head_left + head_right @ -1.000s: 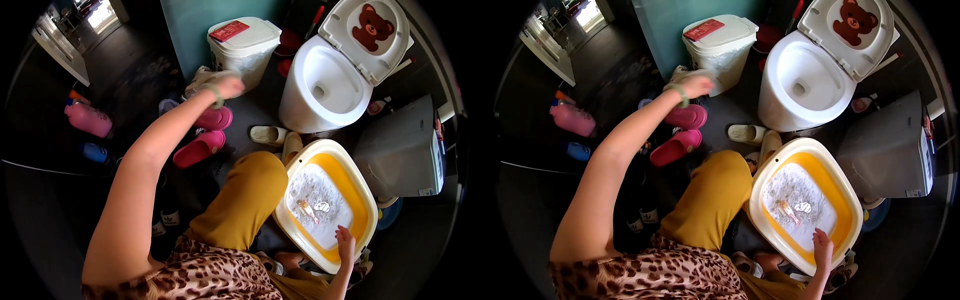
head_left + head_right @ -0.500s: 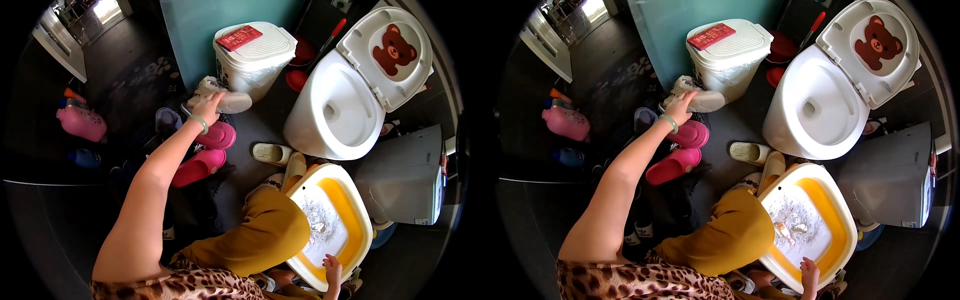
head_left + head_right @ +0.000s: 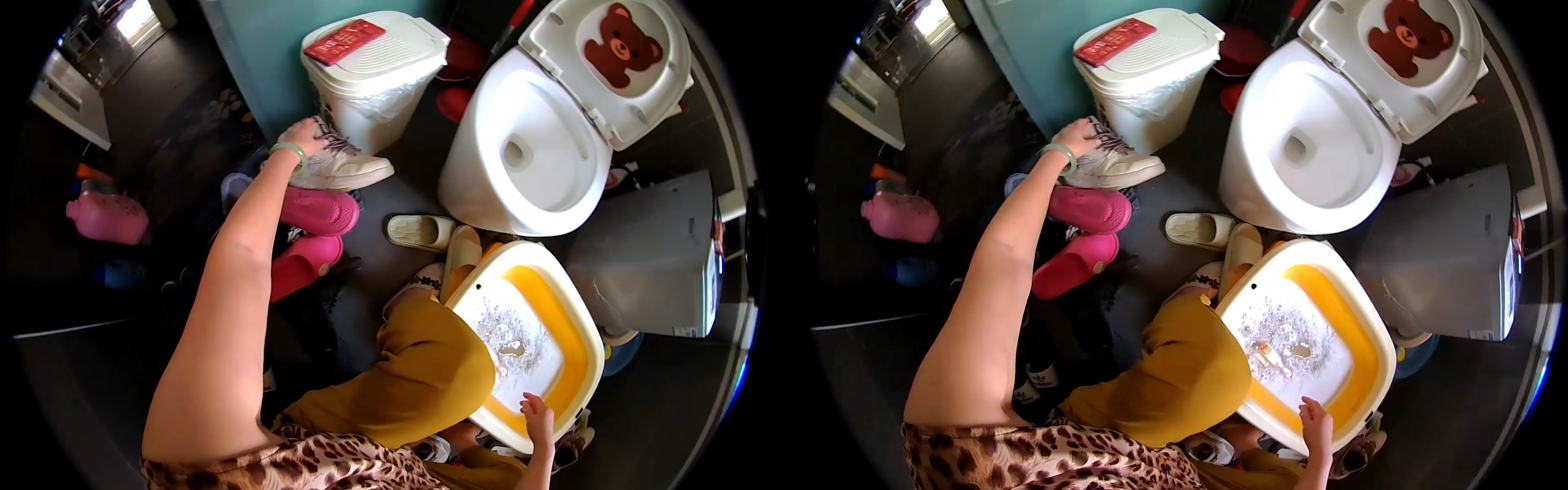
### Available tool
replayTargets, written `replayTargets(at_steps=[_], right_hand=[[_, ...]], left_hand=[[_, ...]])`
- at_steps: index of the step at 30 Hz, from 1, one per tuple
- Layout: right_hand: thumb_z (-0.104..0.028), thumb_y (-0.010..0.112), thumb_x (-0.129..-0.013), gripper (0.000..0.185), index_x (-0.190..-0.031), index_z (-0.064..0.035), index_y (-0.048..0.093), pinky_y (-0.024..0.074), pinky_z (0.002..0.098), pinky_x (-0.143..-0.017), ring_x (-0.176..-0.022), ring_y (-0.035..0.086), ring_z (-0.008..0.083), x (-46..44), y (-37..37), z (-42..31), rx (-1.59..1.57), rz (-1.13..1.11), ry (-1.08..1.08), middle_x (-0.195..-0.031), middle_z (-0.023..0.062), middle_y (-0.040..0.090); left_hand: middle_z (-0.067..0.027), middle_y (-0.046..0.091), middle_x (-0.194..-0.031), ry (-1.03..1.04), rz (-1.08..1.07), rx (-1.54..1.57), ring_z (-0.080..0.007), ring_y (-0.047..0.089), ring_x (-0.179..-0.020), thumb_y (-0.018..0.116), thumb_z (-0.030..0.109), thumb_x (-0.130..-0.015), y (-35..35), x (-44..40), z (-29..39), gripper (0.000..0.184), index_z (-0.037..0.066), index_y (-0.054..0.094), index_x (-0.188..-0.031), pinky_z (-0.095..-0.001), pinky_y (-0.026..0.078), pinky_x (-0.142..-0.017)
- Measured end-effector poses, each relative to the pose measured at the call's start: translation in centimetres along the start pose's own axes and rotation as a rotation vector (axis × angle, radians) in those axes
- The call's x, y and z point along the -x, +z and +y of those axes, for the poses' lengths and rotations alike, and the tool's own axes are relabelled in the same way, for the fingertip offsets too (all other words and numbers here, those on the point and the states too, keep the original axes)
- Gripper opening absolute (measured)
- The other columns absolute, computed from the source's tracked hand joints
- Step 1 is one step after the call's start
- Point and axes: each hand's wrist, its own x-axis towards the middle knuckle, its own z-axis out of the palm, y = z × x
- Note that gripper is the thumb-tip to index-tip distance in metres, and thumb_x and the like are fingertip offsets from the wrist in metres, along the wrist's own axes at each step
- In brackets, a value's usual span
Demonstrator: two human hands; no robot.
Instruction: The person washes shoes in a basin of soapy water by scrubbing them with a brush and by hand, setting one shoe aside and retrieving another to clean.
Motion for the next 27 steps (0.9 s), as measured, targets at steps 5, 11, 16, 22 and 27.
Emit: replayTargets(at_steps=[5, 11, 16, 22, 27], right_hand=[[-0.008, 0.055, -0.083, 0.025, -0.107, -0.0006, 0.06, 0.0481, 0.0267, -0.066, -0.071, 0.06, 0.0144, 1.5, 0.0, 0.6, 0.032, 0.027, 0.01, -0.079, 0.009, 0.064], [-0.009, 0.055, -0.083, 0.025, -0.106, -0.0006, 0.06, 0.0481, 0.0284, -0.068, -0.073, 0.062, 0.0169, 2.7, 1.2, 0.3, 0.01, 0.038, -0.025, -0.081, 0.0117, 0.065], [-0.02, 0.056, -0.082, 0.025, -0.104, -0.0102, 0.063, 0.0476, 0.0354, -0.064, -0.071, 0.062, 0.0293, 2.7, -0.1, 2.2, 0.106, 0.097, -0.125, -0.078, 0.0166, 0.063], [-0.024, 0.054, -0.082, 0.026, -0.105, -0.0144, 0.063, 0.0473, 0.0385, -0.07, -0.079, 0.06, 0.0337, 1.2, -1.8, 5.6, 0.263, 0.057, -0.17, -0.085, 0.0169, 0.063], [-0.02, 0.051, -0.081, 0.03, -0.109, -0.0156, 0.06, 0.046, 0.0406, -0.079, -0.094, 0.058, 0.0311, -2.0, -1.6, 7.2, 0.348, -0.102, -0.132, -0.102, 0.0124, 0.063]], left_hand=[[-0.0173, 0.058, -0.112, 0.02, -0.231, -0.006, -0.0292, 0.054, -0.106, 0.069, 0.044, -0.068, -1.2, 1.3, -0.1, 0.062, 0.002, 0.056, -0.112, -0.0334, 0.042, -0.09], [-0.0197, 0.063, -0.092, 0.062, -0.088, 0.242, -0.0336, 0.06, -0.089, 0.061, 0.044, -0.077, 0.4, 9.6, 1.1, 0.041, 0.006, 0.065, -0.093, -0.0391, 0.045, -0.08], [-0.0156, 0.064, -0.083, 0.215, -0.013, 0.437, -0.0278, 0.06, -0.079, 0.057, 0.038, -0.082, -0.4, 13.3, 1.9, 0.037, 0.004, 0.062, -0.094, -0.0375, 0.045, -0.073], [-0.0004, 0.062, -0.092, 0.421, -0.335, 0.681, -0.0075, 0.054, -0.081, 0.056, 0.021, -0.088, -6.5, 19.1, 12.2, 0.026, -0.001, 0.061, -0.1, -0.0256, 0.044, -0.077], [-0.0018, 0.061, -0.094, 0.688, -0.477, 0.655, -0.0071, 0.053, -0.084, 0.054, 0.017, -0.089, -7.8, 21.0, 23.2, 0.025, -0.003, 0.058, -0.103, -0.0246, 0.043, -0.078]])
